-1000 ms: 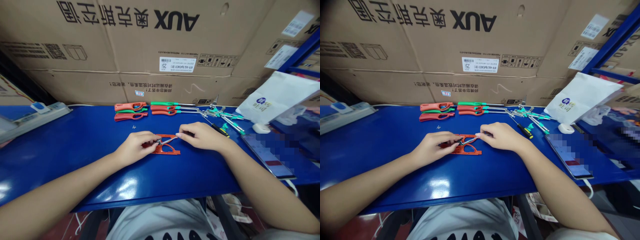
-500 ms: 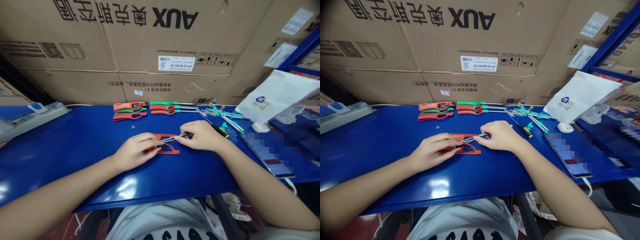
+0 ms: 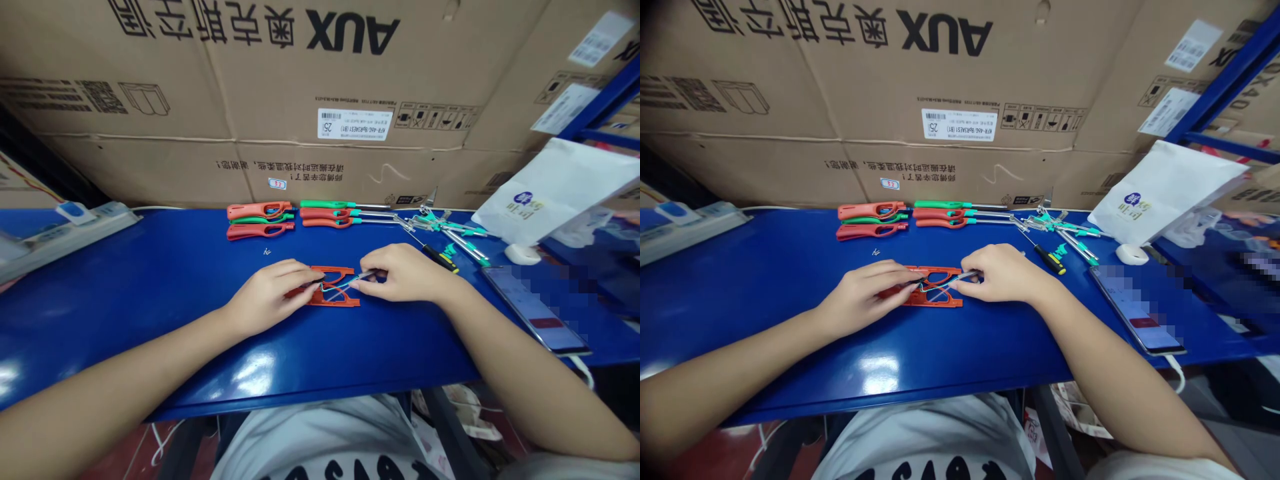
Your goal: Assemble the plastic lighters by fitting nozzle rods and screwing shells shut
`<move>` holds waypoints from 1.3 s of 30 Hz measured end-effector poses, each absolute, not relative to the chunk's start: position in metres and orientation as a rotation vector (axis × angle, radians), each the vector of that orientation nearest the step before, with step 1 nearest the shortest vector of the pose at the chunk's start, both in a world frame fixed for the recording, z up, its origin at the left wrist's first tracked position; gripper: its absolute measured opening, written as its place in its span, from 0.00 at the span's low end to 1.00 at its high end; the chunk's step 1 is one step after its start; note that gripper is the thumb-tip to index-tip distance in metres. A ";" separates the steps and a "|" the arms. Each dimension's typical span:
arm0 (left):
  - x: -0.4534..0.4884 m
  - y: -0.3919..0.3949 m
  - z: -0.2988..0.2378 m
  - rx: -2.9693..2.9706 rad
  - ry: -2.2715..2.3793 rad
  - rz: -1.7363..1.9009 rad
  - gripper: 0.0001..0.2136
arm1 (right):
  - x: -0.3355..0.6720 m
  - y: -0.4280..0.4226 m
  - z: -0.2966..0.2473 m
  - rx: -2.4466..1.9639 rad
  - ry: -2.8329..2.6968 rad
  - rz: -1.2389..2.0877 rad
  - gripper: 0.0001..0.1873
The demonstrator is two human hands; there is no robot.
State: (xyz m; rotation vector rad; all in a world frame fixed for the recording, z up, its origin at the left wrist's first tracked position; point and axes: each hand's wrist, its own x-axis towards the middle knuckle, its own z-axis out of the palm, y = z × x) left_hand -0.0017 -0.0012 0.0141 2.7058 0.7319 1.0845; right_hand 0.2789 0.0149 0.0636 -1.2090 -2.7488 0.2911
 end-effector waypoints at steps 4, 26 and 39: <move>-0.003 0.001 0.014 2.701 0.750 0.957 0.10 | 0.281 0.016 0.063 -1.157 -2.797 0.493 0.22; -0.005 -0.002 0.030 2.771 0.712 0.650 0.14 | 0.289 0.017 0.062 -1.198 -2.792 0.841 0.11; -0.008 0.003 0.021 2.701 0.737 0.540 0.17 | 0.291 0.016 0.068 -1.165 -2.800 0.916 0.10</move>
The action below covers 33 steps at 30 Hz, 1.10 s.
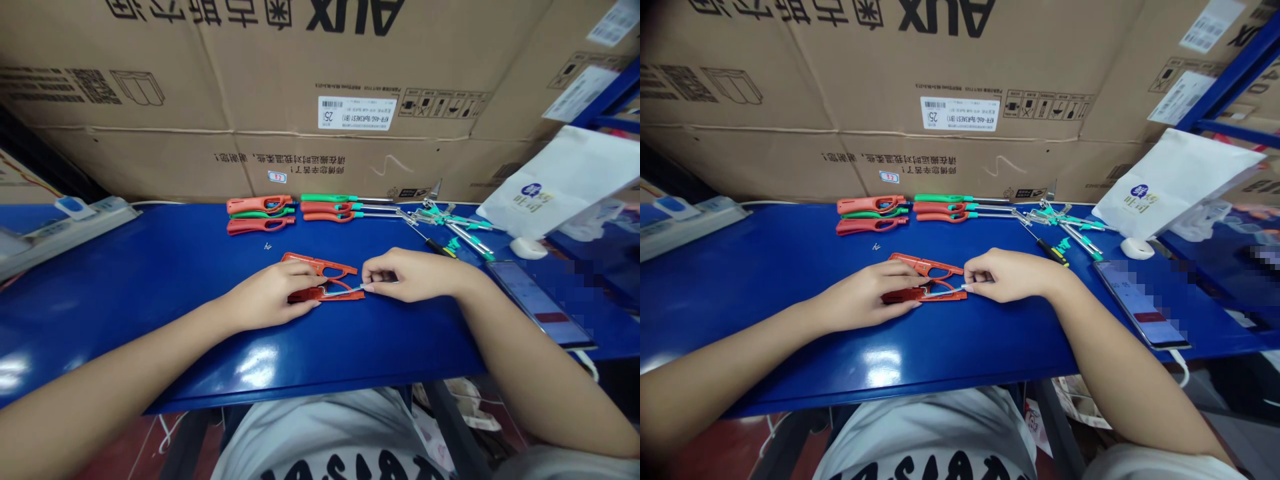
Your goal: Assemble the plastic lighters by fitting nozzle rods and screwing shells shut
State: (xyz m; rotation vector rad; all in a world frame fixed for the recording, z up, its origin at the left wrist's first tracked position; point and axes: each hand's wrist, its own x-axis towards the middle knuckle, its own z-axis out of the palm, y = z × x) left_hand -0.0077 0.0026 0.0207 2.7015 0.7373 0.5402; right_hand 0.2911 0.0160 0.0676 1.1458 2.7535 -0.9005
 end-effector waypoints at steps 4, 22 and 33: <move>-0.007 0.003 0.019 2.702 0.743 0.615 0.15 | 0.292 0.016 0.066 1.108 2.741 -0.921 0.09; -0.007 -0.001 0.026 2.741 0.713 0.538 0.14 | 0.298 0.021 0.065 1.175 2.731 -0.824 0.06; -0.006 0.001 0.022 2.737 0.704 0.575 0.12 | 0.293 0.019 0.066 1.191 2.744 -0.826 0.06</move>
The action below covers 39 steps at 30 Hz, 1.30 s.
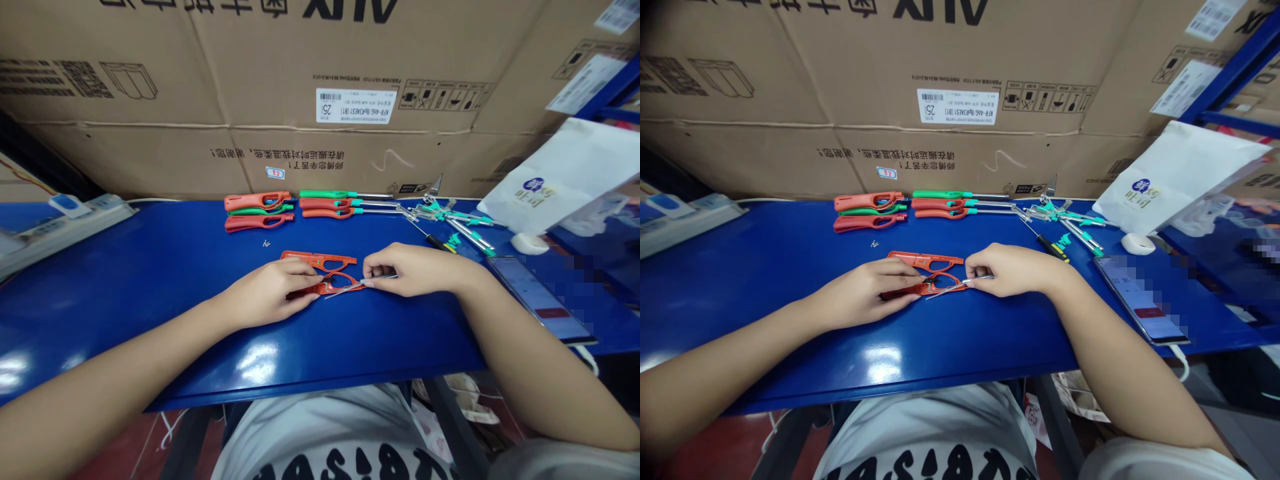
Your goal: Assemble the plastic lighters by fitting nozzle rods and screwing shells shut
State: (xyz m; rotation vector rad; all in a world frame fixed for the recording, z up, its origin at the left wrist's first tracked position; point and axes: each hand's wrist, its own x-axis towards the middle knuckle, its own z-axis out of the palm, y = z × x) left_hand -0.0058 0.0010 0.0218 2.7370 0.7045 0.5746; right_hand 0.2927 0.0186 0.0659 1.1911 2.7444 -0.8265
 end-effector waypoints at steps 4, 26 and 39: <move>-0.005 0.001 0.021 2.727 0.720 0.575 0.11 | 0.294 0.019 0.065 1.177 2.768 -0.825 0.05; -0.008 0.001 0.021 2.709 0.826 0.540 0.18 | 0.293 0.022 0.063 1.140 2.815 -0.790 0.09; -0.004 -0.001 0.023 2.750 0.808 0.427 0.14 | 0.297 0.022 0.064 1.124 2.777 -0.841 0.07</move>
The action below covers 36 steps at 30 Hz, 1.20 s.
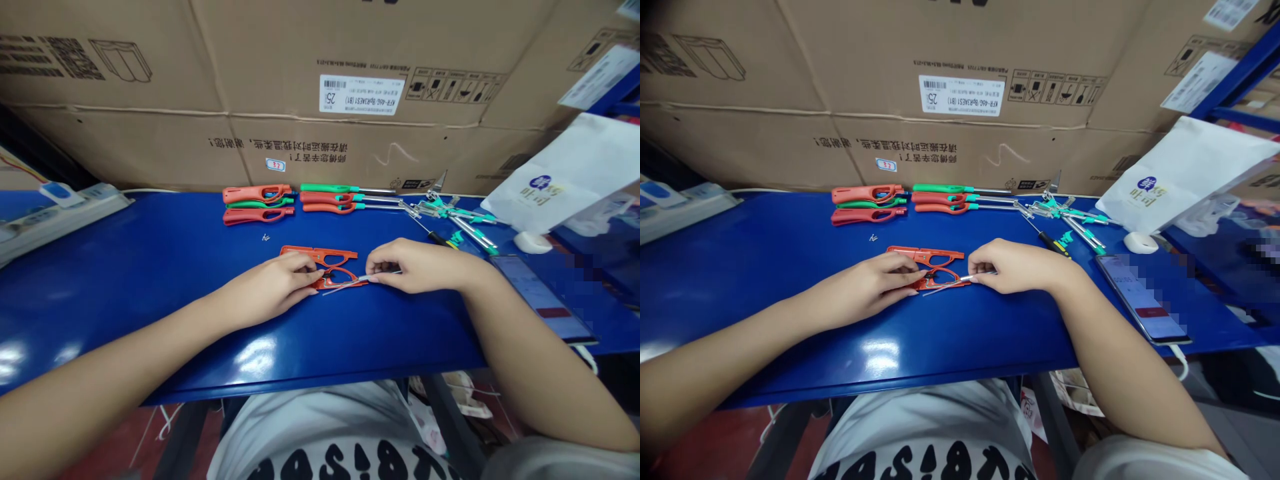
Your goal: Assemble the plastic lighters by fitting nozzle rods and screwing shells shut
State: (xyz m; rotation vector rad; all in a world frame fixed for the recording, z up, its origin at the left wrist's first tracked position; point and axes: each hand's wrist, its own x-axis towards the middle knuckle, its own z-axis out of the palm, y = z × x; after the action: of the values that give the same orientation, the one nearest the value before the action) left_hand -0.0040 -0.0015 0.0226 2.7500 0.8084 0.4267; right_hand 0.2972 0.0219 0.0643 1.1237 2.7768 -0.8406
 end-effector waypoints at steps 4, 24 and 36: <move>0.000 -0.007 0.029 2.724 0.914 0.390 0.15 | 0.297 0.022 0.064 1.134 2.762 -0.846 0.07; -0.006 -0.004 0.026 2.793 0.832 0.430 0.16 | 0.291 0.021 0.061 1.241 2.770 -0.825 0.05; -0.006 -0.003 0.024 2.740 0.847 0.442 0.16 | 0.291 0.024 0.056 1.212 2.819 -0.754 0.07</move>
State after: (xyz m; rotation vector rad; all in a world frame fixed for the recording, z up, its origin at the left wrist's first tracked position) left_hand -0.0061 -0.0026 0.0243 2.7397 0.8466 0.4419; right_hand 0.2907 0.0239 0.0556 1.2118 2.8192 -0.7540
